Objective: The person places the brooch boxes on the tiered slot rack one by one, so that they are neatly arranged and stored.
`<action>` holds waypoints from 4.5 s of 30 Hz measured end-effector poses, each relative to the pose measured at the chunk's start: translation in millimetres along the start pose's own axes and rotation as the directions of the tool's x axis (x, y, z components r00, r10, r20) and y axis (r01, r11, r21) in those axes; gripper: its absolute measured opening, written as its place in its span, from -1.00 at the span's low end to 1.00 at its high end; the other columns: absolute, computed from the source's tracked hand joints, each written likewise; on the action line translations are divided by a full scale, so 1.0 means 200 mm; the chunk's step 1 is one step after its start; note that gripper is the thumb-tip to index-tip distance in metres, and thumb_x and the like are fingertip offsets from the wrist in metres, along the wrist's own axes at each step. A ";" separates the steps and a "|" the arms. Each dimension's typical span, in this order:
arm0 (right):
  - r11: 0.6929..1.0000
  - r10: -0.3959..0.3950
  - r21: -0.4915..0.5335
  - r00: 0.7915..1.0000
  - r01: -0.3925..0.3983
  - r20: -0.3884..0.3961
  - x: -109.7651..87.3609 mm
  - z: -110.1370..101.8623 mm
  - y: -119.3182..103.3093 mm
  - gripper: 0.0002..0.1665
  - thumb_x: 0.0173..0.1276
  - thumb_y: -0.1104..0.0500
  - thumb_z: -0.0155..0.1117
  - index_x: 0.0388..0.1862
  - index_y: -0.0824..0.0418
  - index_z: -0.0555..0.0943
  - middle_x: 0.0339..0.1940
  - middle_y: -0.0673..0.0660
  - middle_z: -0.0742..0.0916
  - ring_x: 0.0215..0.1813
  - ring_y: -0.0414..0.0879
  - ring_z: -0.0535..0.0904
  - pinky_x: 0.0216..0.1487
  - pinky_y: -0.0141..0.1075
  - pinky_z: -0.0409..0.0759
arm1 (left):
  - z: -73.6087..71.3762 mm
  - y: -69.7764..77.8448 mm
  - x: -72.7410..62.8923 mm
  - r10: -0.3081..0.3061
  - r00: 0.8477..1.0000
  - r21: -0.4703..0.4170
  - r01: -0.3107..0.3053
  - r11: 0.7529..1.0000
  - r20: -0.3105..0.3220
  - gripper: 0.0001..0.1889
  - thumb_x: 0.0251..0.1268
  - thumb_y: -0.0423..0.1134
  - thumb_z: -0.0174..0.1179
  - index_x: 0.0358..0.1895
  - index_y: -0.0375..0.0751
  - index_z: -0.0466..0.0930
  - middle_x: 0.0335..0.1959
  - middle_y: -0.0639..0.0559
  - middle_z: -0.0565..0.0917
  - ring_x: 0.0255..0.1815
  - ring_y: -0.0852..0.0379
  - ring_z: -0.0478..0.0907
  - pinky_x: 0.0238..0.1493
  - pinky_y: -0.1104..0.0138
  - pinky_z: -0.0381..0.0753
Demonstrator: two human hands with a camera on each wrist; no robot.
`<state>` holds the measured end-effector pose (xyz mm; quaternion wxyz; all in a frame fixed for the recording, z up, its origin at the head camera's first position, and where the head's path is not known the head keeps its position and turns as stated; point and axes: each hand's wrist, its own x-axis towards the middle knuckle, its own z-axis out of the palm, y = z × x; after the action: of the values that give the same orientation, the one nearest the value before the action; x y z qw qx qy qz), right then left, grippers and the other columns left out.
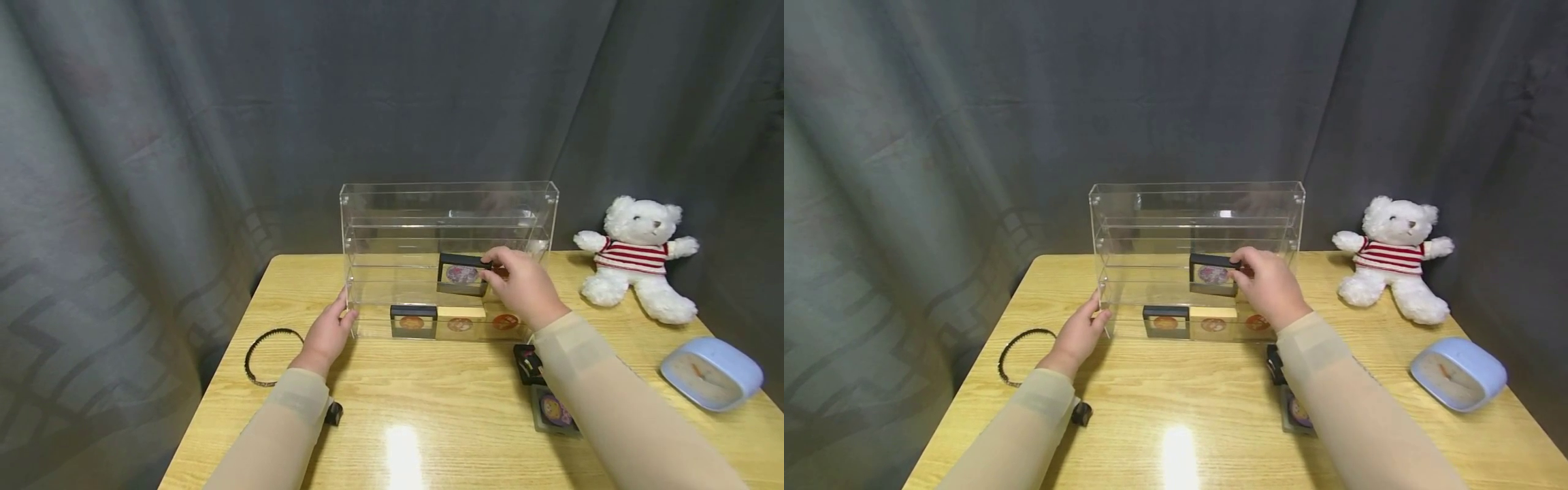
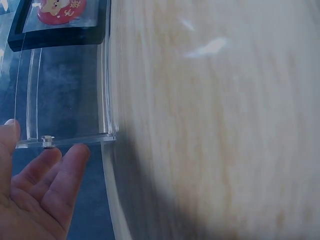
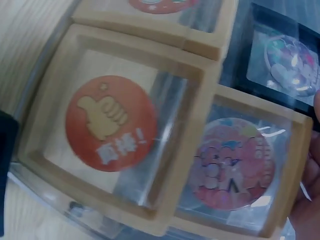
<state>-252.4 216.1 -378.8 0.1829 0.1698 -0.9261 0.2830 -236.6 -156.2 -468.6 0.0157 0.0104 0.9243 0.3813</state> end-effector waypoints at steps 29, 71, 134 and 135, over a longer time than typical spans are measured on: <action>0.990 0.137 0.035 0.991 -0.137 0.007 -0.37 -0.20 0.17 -0.77 0.49 0.03 0.24 -0.06 0.17 0.59 -0.38 0.04 0.57 -0.39 -0.07 0.43 -0.37 -0.18 0.41 | 0.00 0.01 -0.01 -0.008 1.000 0.002 0.008 1.000 0.001 -0.34 0.58 0.05 -0.03 0.59 0.42 -0.13 0.45 -0.11 0.34 0.30 -0.21 0.42 0.28 -0.17 0.35; 0.967 0.179 0.154 0.973 -0.201 0.144 -0.32 -0.35 0.27 -0.37 0.11 0.20 0.60 0.12 0.32 0.53 -0.27 0.18 0.61 -0.30 -0.03 0.55 -0.42 -0.31 0.58 | 0.00 0.00 -0.02 0.019 1.000 0.020 -0.019 1.000 -0.004 -0.33 0.56 0.15 -0.09 0.60 0.38 -0.16 0.44 -0.14 0.35 0.28 -0.21 0.44 0.27 -0.16 0.37; 0.958 0.279 -0.099 0.952 -0.268 0.127 0.16 -0.50 0.09 -0.71 0.44 0.05 0.30 -0.06 0.25 0.73 -0.05 0.28 0.71 -0.03 0.21 0.58 -0.09 0.15 0.51 | 0.01 0.00 0.00 0.020 1.000 -0.024 -0.020 1.000 -0.006 -0.35 0.54 0.17 -0.07 0.58 0.45 -0.11 0.46 -0.11 0.32 0.34 -0.21 0.37 0.31 -0.16 0.32; 0.960 0.274 -0.104 0.952 -0.262 0.136 0.16 -0.51 0.09 -0.73 0.45 0.07 0.29 -0.10 0.25 0.73 -0.09 0.27 0.72 -0.07 0.19 0.59 -0.11 0.14 0.51 | 0.01 0.00 0.00 0.021 1.000 -0.022 -0.021 1.000 -0.006 -0.34 0.54 0.17 -0.07 0.58 0.44 -0.12 0.46 -0.12 0.32 0.34 -0.21 0.37 0.31 -0.16 0.32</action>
<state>-263.6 283.1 -295.0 0.0804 0.0551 -0.9628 0.2522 -236.2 -156.1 -470.0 0.0091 0.0188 0.9198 0.3918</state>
